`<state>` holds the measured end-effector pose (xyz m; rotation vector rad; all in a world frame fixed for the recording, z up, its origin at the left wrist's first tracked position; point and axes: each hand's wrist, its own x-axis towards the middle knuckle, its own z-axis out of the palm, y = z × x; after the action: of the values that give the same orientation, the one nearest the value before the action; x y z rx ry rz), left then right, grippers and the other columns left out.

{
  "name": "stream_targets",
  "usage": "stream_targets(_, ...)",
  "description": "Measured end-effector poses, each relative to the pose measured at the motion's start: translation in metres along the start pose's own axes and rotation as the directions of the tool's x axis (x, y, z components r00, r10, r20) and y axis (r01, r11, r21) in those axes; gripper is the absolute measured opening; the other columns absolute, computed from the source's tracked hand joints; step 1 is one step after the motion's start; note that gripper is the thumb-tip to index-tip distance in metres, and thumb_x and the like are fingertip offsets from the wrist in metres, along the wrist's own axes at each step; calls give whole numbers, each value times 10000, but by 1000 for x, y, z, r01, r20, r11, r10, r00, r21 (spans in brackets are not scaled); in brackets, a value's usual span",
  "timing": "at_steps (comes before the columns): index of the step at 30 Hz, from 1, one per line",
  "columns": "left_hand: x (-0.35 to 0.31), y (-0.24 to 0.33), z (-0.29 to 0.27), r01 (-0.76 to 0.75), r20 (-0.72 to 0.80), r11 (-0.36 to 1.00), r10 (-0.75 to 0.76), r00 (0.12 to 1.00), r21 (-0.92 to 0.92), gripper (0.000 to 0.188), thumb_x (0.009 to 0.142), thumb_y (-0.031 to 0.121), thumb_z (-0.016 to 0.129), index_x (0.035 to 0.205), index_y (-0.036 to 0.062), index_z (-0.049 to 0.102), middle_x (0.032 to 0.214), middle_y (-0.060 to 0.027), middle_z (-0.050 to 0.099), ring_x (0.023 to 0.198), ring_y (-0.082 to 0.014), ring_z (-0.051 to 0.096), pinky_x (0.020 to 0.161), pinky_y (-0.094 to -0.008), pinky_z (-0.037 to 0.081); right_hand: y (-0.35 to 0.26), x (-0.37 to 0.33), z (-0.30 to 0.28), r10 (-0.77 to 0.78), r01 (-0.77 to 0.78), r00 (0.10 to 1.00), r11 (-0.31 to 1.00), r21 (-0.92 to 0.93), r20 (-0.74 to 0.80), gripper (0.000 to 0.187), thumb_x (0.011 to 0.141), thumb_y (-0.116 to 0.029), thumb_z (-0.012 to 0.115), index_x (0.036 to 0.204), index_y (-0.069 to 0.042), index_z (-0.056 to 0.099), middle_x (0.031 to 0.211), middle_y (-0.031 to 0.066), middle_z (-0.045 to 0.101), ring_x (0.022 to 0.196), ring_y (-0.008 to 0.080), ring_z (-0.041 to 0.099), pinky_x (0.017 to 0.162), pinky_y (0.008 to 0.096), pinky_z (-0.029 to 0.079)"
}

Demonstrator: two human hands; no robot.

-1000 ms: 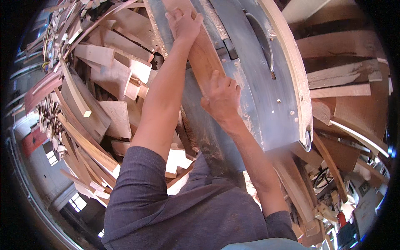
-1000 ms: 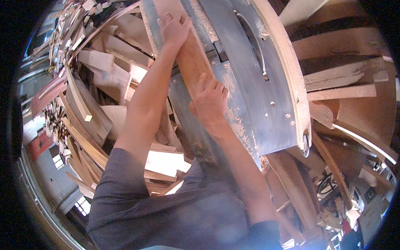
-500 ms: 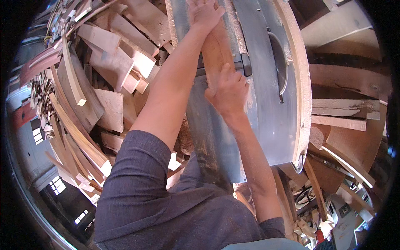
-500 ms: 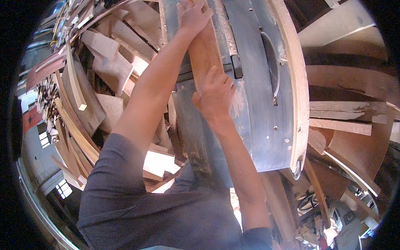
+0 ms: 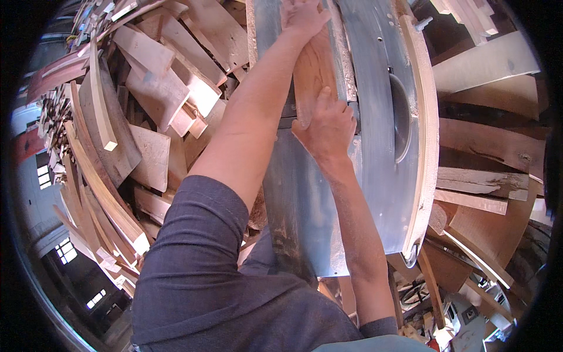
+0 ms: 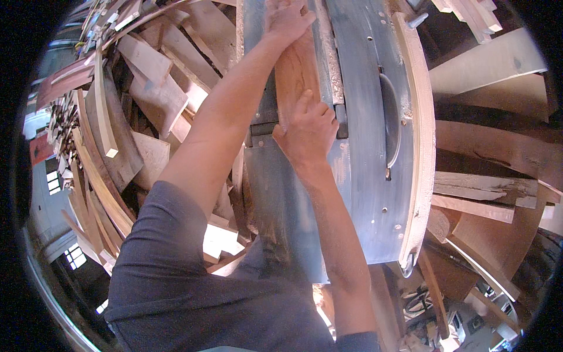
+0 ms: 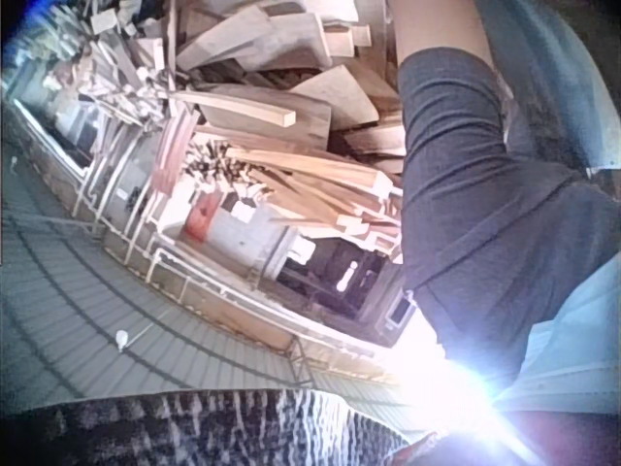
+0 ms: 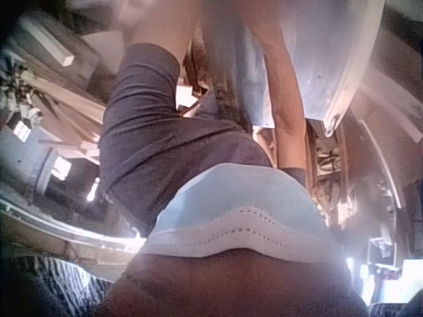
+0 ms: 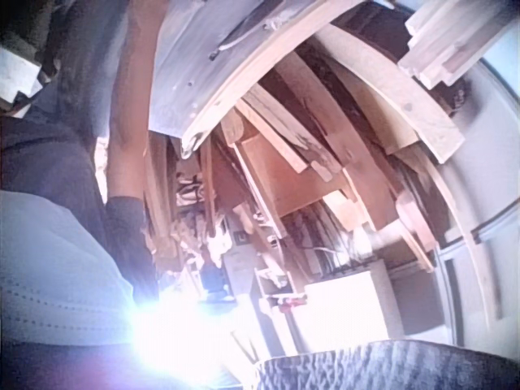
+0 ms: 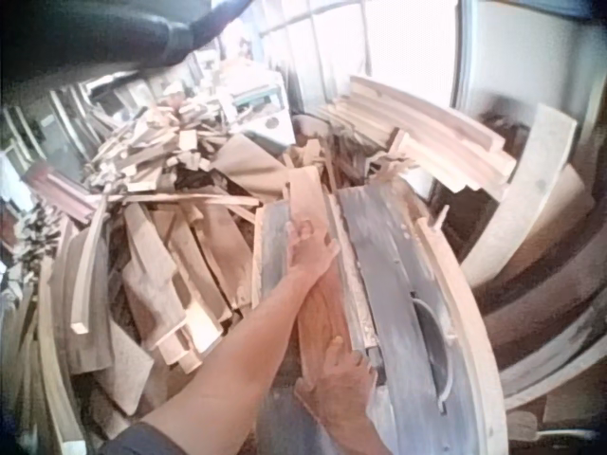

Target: The person selects wood boards from a pile and passes them over a jointer machine to flatten the faces.

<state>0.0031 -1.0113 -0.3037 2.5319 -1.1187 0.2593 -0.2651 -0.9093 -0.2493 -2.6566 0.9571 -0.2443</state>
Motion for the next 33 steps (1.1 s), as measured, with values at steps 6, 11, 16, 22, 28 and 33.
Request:
stream_targets(6, 21, 5, -2, 9, 105, 1000, -8, 994, -15, 662, 928, 485, 616, 1427, 52, 576, 1538, -328, 415, 1470, -519, 308, 1255, -567, 158, 0, 20, 4, -16, 14, 997, 999, -30, -73, 920, 628, -391, 873, 1371, 28, 529, 985, 223, 624, 891, 384, 649, 751, 473, 559)
stream_targets(11, 61, -19, 27, -19, 30, 999, 18, 999, 44, 685, 954, 517, 563, 1461, 57, 540, 1535, -325, 419, 1459, -517, 325, 1246, -587, 162, -10, 57, 3, 33, -31, 996, 999, -21, 86, 913, 676, -397, 845, 1391, 56, 502, 1121, 245, 611, 1033, 384, 625, 880, 494, 533)
stream_targets(16, 50, -31, -1, -83, 28, 990, 86, 996, -111, 713, 975, 507, 528, 1518, 51, 458, 1599, -322, 312, 1491, -511, 257, 1239, -617, 148, -15, 69, 4, 31, -30, 998, 1000, -8, 50, 827, 670, -395, 840, 1329, 8, 546, 1066, 284, 650, 992, 447, 654, 856, 497, 561)
stream_targets(22, -138, -29, -130, 181, 117, 722, -139, 983, -668, 630, 975, 418, 658, 1406, -33, 574, 1434, -206, 602, 1290, -289, 598, 1104, -396, 431, -22, 54, -39, 45, -70, 982, 989, 133, 184, 705, 683, -398, 833, 1226, -23, 587, 1014, 304, 688, 955, 473, 685, 811, 507, 563)
stream_targets(28, -366, 8, -202, 604, 605, -150, -413, 681, -783, 476, 1034, 373, 614, 1309, -16, 612, 1193, -90, 680, 1176, -247, 647, 1069, -384, 483, -11, -76, -67, -24, -339, 896, 608, 718, 443, 949, 804, -403, 783, 1554, 17, 382, 1161, 192, 707, 1088, 287, 690, 859, 377, 548)
stream_targets(33, -445, 51, -215, 405, 805, -837, -69, 590, -369, 593, 1042, 493, 557, 1451, 66, 509, 1318, -85, 643, 1227, -245, 619, 1034, -420, 510, 6, -212, -113, -227, -585, 796, -50, 809, 561, 854, 912, -406, 724, 1562, 28, 380, 1335, 122, 630, 1188, 180, 618, 873, 324, 527)
